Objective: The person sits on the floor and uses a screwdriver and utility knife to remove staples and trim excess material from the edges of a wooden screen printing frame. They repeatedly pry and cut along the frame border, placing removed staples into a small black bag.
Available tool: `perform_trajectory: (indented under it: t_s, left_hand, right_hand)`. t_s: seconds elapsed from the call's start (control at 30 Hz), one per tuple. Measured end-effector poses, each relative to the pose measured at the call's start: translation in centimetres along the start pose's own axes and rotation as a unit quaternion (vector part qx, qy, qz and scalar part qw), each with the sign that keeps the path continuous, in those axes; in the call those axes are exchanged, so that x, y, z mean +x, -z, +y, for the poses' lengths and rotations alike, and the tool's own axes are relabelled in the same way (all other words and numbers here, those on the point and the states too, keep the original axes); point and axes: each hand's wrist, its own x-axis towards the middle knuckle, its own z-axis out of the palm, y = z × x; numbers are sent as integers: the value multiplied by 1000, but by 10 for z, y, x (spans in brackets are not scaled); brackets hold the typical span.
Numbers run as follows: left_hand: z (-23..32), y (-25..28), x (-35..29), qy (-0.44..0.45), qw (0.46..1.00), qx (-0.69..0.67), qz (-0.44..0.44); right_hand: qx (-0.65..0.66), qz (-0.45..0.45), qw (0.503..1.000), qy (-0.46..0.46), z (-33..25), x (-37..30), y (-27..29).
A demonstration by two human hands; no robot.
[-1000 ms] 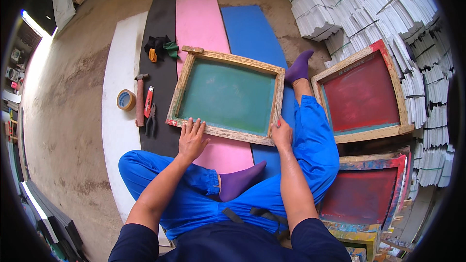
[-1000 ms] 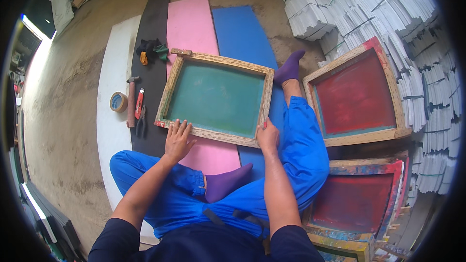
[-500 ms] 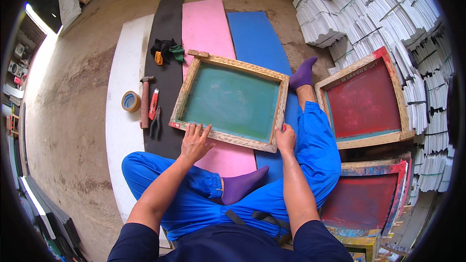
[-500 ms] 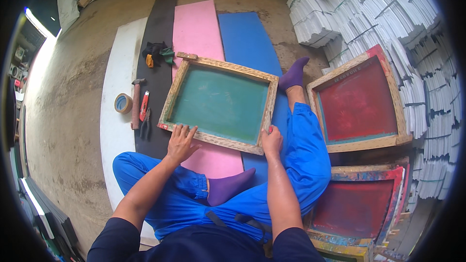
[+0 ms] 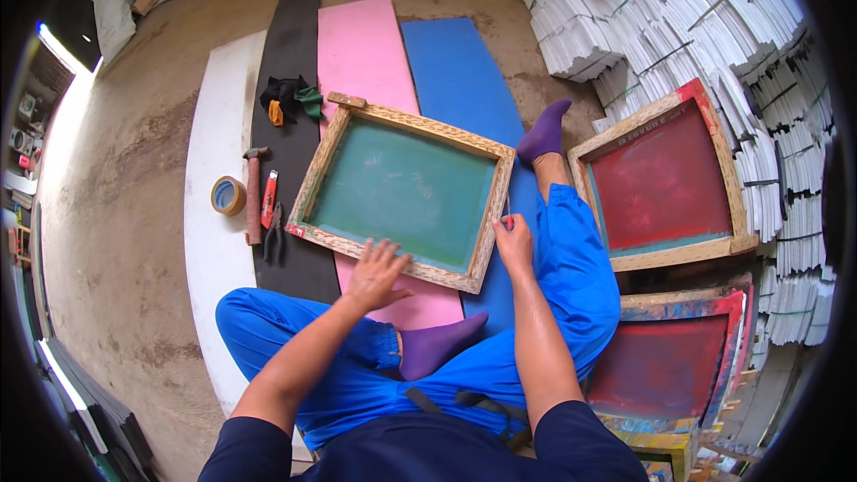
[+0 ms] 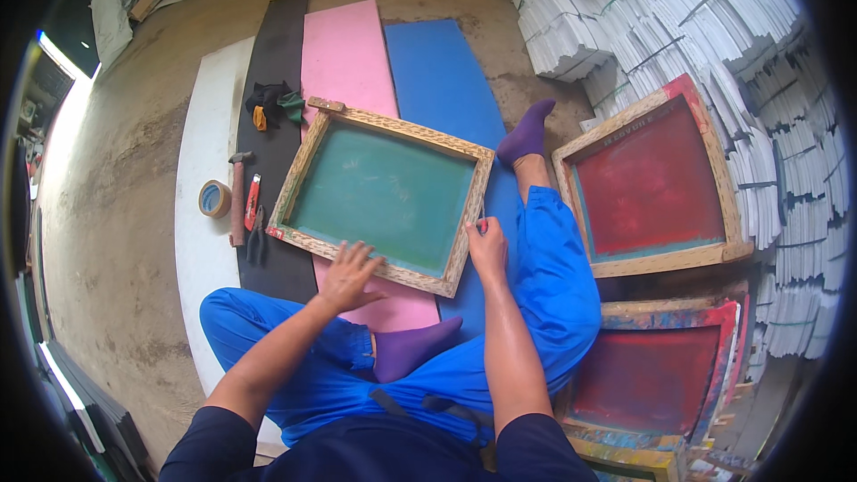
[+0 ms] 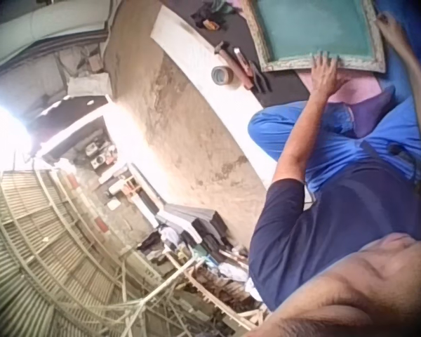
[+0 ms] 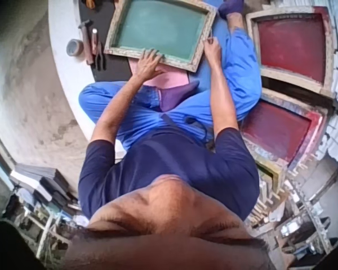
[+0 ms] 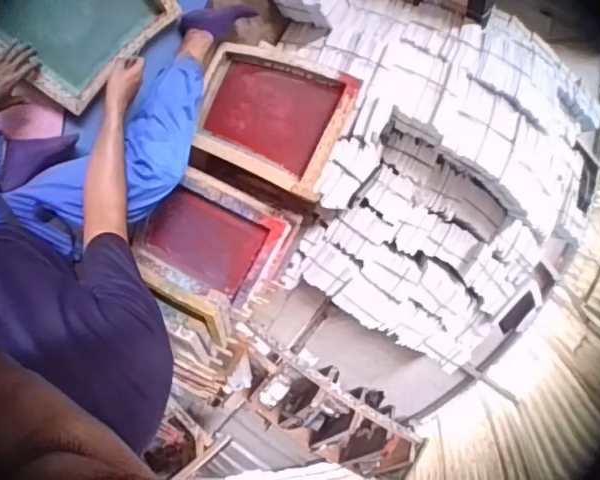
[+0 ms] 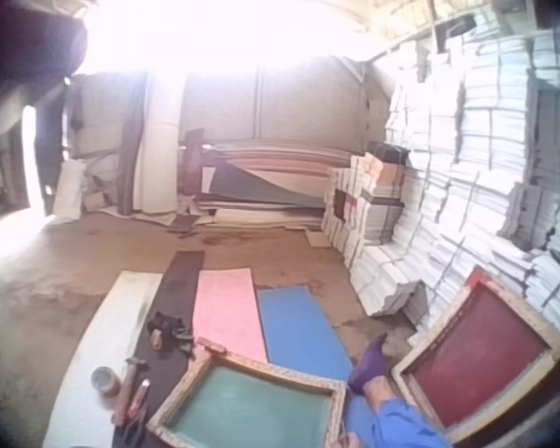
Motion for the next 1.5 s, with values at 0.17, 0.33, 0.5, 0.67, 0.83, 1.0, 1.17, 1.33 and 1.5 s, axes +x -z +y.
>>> perform_trajectory:
  t_s: [0.17,0.33,0.5,0.67,0.83,1.0,1.17,1.33,1.5]
  left_hand:
    - [38,-8,13,214,941,-122,231]
    - [9,-21,-5,577,620,-442,297]
    - [-9,-20,1,590,644,-426,234]
    - [-15,-26,15,601,697,-321,224]
    - [-45,-3,14,548,752,-266,253]
    - [-121,42,39,453,839,-189,235]
    - [-204,64,81,417,883,-117,182]
    - [-225,63,101,417,876,-135,201]
    - [-153,30,83,268,913,1,308]
  right_hand:
    - [-73,3,994,80,-10,34,0]
    - [-147,-44,975,160,-50,83,-6]
    - [-220,-50,951,213,-62,134,-41]
    - [-300,-96,936,155,-90,142,-41]
    - [-313,-131,926,166,-65,145,-19]
    - [-242,-108,948,175,-39,104,-9]
    - [-154,-70,981,97,-47,42,-41]
    - [-124,-38,990,59,-60,4,-75]
    - [-95,-73,989,82,-45,5,-79]
